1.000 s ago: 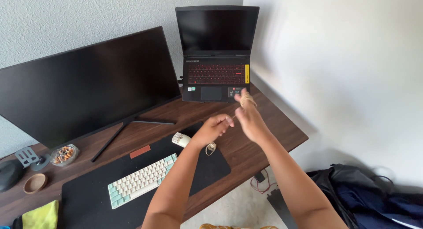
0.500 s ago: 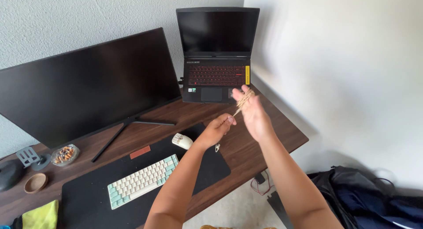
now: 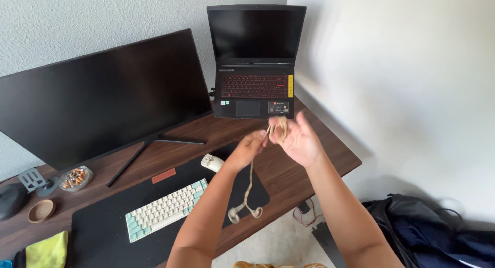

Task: Organizing and cleaning a home office desk by wiping surfaces and putting items into storage bags.

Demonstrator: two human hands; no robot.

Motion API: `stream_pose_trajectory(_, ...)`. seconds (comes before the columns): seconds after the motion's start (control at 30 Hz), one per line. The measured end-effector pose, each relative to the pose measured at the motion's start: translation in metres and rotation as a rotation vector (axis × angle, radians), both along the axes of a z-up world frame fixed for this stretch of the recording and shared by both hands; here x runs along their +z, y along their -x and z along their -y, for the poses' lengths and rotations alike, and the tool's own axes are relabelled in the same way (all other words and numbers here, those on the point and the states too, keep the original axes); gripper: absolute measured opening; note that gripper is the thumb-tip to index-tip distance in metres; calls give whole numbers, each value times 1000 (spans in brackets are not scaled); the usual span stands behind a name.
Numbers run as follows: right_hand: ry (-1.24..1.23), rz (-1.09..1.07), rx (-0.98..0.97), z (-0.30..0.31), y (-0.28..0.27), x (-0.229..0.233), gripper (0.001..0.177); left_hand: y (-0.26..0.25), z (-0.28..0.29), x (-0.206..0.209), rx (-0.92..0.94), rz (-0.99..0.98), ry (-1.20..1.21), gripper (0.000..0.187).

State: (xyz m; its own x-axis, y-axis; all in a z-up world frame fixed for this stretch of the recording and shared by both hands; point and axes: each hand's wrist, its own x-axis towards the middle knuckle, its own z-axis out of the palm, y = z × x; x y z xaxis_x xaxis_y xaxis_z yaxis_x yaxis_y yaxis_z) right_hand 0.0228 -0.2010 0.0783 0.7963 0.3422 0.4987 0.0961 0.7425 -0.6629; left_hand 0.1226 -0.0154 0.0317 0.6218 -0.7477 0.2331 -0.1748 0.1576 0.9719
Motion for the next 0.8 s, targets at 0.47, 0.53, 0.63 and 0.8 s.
stream_pose_trajectory(0.47,1299,-192,-789,-10,1,9,76,-7,-4,19,90,197,-19,34)
stream_pose_trajectory(0.53,1025,-258,-626,-4,-6,-5,80,-8,0,15,79,131,-21,34)
stream_pose_trajectory(0.63,275,-198,-216,-8,-6,-6,85,0,6,10,36,-50,36,30)
stream_pose_trajectory(0.8,-21,-417,-329,-22,-2,14,88,-8,10,-50,-72,-256,20,20)
